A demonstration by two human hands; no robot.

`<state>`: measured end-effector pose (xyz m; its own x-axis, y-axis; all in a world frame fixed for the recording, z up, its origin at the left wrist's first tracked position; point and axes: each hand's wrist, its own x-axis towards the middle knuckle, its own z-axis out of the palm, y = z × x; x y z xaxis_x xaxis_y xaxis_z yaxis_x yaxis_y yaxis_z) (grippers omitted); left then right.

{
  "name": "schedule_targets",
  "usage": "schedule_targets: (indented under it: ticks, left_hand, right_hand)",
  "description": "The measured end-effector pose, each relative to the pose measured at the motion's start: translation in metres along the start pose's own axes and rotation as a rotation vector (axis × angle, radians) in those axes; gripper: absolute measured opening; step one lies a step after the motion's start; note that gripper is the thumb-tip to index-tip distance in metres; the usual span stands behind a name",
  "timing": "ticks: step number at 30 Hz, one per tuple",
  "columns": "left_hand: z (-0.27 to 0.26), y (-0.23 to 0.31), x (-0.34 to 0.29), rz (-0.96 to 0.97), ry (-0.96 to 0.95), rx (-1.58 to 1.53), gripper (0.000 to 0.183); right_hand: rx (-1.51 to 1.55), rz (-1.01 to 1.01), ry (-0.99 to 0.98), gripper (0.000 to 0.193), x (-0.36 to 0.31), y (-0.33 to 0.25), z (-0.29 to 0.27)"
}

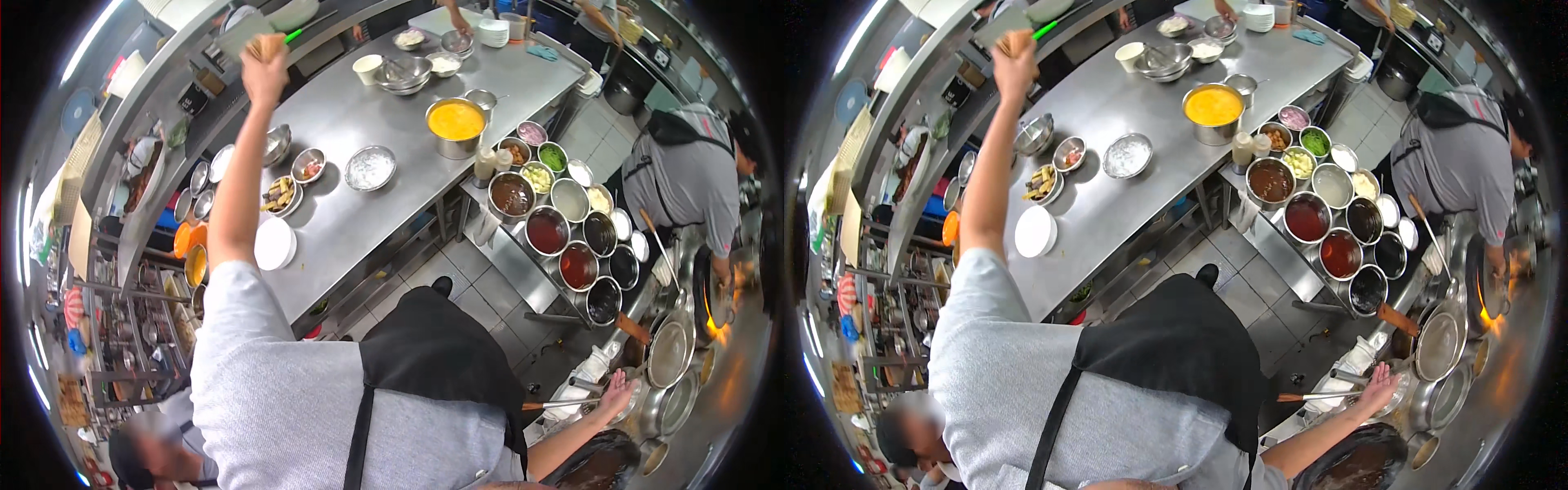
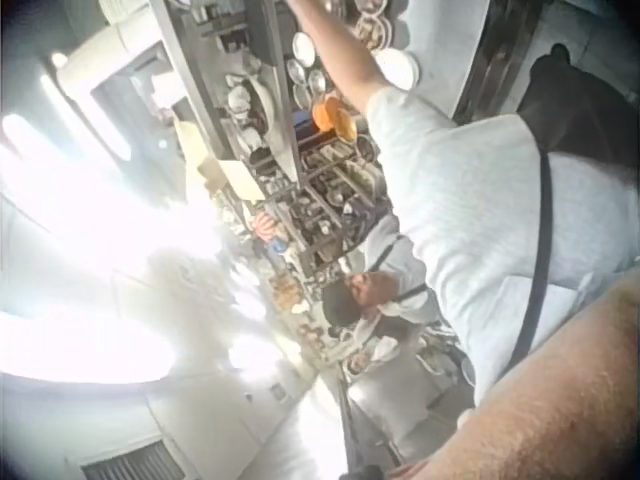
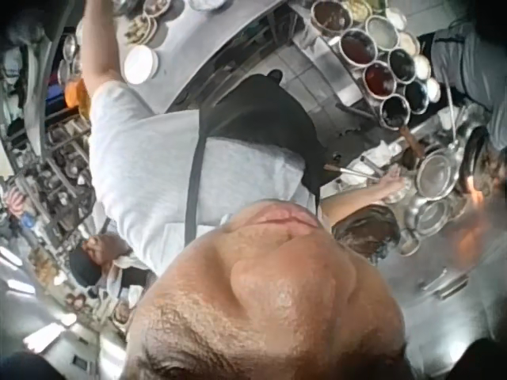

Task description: Cook and prepare food in a commercial kitchen wok station.

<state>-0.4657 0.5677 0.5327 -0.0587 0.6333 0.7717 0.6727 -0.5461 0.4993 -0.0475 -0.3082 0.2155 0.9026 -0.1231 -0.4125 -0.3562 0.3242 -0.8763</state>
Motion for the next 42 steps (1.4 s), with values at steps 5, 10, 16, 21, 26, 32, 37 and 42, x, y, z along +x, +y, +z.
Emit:
schedule_targets:
  ticks: [5, 10, 16, 21, 26, 32, 37, 42]
  left_hand:
    - [-0.016, -0.088, 0.061, 0.349, 0.132, 0.664, 0.078]
    - [0.023, -0.106, 0.031, 0.388, 0.183, 0.647, 0.049]
    - [0.073, -0.100, -0.198, -0.461, -0.178, -0.218, 0.046]
    - [0.105, -0.151, -0.351, -1.539, -0.422, -0.583, 0.024]
    - [0.120, -0.142, -0.347, -1.455, -0.289, -0.860, 0.011]
    - [0.157, -0.173, -0.303, -1.452, -0.045, -0.975, 0.015]
    - [0.183, -0.193, -0.264, -1.487, 0.071, -0.930, 0.012]
    - [0.192, -0.196, -0.255, -1.504, 0.123, -0.920, 0.018]
  right_hand:
    - [0.063, 0.033, 0.119, 0.072, -0.017, 0.015, 0.059]
    - [-0.396, -0.185, 0.381, 0.029, 0.019, 0.121, -0.026]
    - [-0.312, 0.191, -0.334, 0.023, -0.126, 0.217, 0.181]
    - [-0.686, 0.290, -0.813, 0.019, -0.133, 0.261, 0.259]
    - [-0.761, 0.285, -0.917, 0.015, -0.105, 0.304, 0.282]
    - [-1.127, 0.243, -0.839, 0.008, -0.097, 0.313, 0.307]
    - [-1.065, 0.471, -0.789, 0.009, -0.080, 0.324, 0.335]
    - [-1.038, 0.452, -0.714, 0.053, -0.060, 0.342, 0.366]
